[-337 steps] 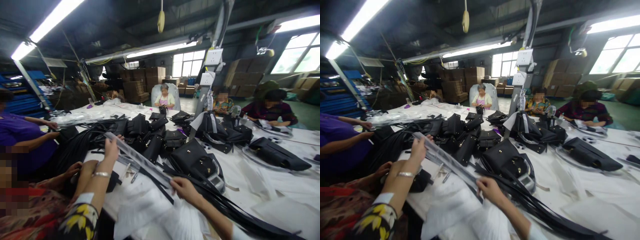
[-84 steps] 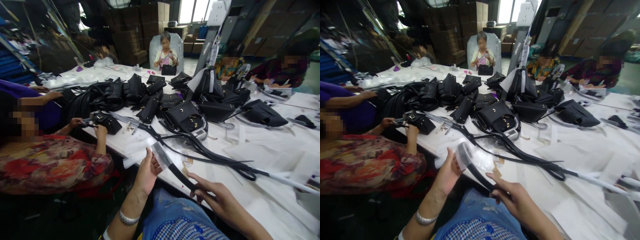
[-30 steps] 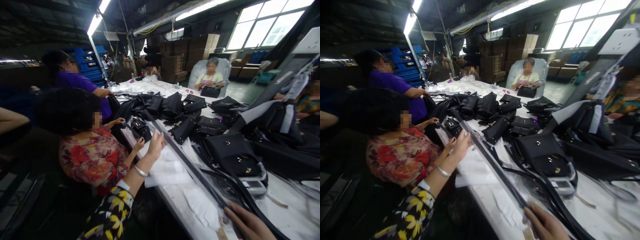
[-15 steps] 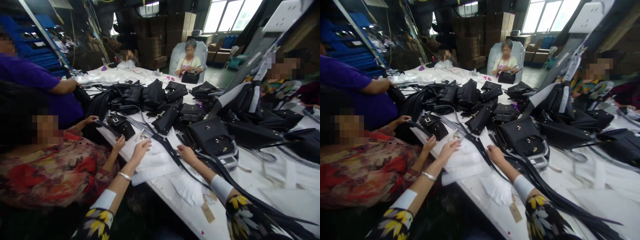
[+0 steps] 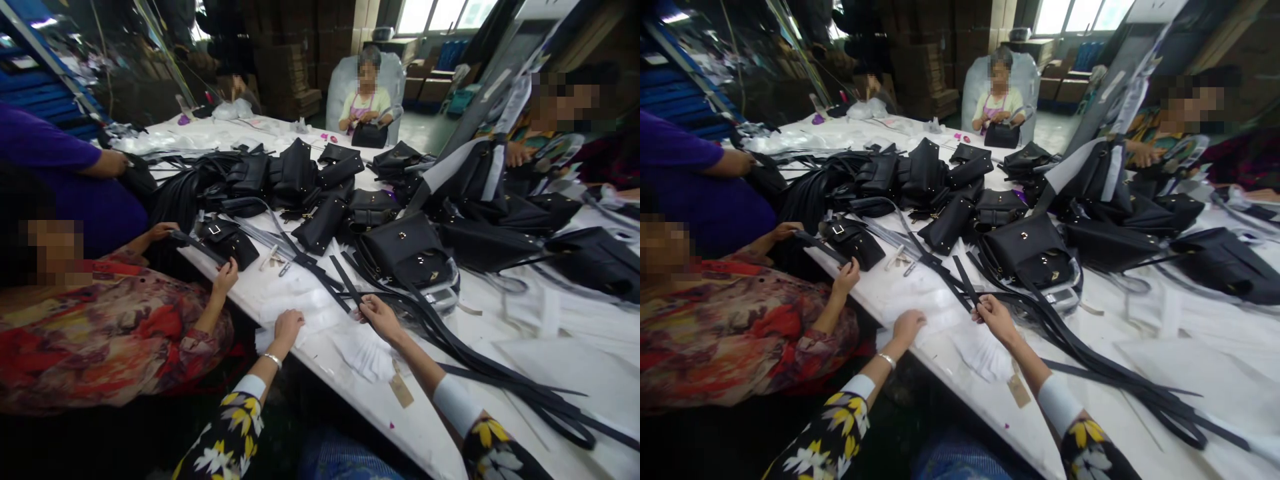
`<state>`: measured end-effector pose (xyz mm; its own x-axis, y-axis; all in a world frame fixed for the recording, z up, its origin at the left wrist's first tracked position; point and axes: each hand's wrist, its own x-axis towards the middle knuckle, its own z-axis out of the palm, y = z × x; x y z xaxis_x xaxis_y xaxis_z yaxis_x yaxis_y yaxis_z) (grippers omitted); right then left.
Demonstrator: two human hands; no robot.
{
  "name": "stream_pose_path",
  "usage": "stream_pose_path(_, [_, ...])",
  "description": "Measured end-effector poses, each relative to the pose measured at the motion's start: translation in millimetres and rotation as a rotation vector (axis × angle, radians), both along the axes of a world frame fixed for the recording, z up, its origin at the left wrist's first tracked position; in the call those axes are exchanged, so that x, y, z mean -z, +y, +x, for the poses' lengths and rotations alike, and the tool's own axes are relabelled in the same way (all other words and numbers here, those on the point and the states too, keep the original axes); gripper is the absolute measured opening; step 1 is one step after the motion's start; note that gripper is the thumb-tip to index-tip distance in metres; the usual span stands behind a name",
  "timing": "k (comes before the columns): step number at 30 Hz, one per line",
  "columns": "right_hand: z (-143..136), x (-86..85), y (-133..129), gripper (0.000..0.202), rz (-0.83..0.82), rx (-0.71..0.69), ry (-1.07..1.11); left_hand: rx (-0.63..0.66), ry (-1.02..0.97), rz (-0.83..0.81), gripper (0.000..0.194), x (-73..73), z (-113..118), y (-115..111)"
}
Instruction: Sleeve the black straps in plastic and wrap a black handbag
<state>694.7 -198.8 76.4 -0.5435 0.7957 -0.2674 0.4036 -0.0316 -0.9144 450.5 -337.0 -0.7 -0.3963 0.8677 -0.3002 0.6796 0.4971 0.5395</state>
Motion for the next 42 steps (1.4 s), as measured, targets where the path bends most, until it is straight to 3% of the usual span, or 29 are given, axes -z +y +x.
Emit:
stream_pose_path(5, [40.3,-45.0,-28.8,0.043,-0.154,0.11,0.316,0.041,0.016,-0.019,0.026,-2.6,-9.1,0.0])
stream_pose_path(8, [64.0,-60.6,-43.0,0.036,-0.249,0.211,0.47,0.026,-0.02,-0.049,0.017,-4.3,-14.3,-1.3])
stream_pose_path(12, [89.8,-70.6,-64.7,0.032,-0.254,0.24,0.447,-0.043,-0.113,-0.02,0.003,-12.3,-21.4,2.7])
stream_pose_path(18, [96.2,-67.9,-106.4,0.042,-0.332,0.252,0.337,-0.225,-0.384,0.117,0.021,-51.0,-21.8,20.5])
stream_pose_path(21, [83.4,-61.8,-125.0,0.045,-0.285,0.196,0.241,-0.318,-0.618,0.17,0.026,-76.5,0.0,21.3])
stream_pose_path(26, [60.4,-60.5,-145.6,0.042,-0.101,0.008,0.224,-0.37,-1.028,0.233,0.031,-113.3,68.9,-2.5])
stream_pose_path(29, [52.9,-64.6,-151.3,0.038,-0.013,-0.09,0.244,-0.42,-1.173,0.298,0.027,-129.7,104.6,-17.1])
stream_pose_path(32, [49.0,-69.9,-155.3,0.044,-0.171,-0.133,0.308,-0.483,-1.238,0.402,0.022,-144.2,122.5,-26.6])
stream_pose_path(36, [48.0,-76.0,-158.2,0.052,-0.453,-0.001,0.459,-0.523,-1.339,0.421,0.038,-158.9,130.8,-46.9])
stream_pose_path(42, [54.8,-76.7,-152.4,0.05,-0.539,0.059,0.517,-0.318,-1.234,0.216,0.065,-152.9,153.4,-84.9])
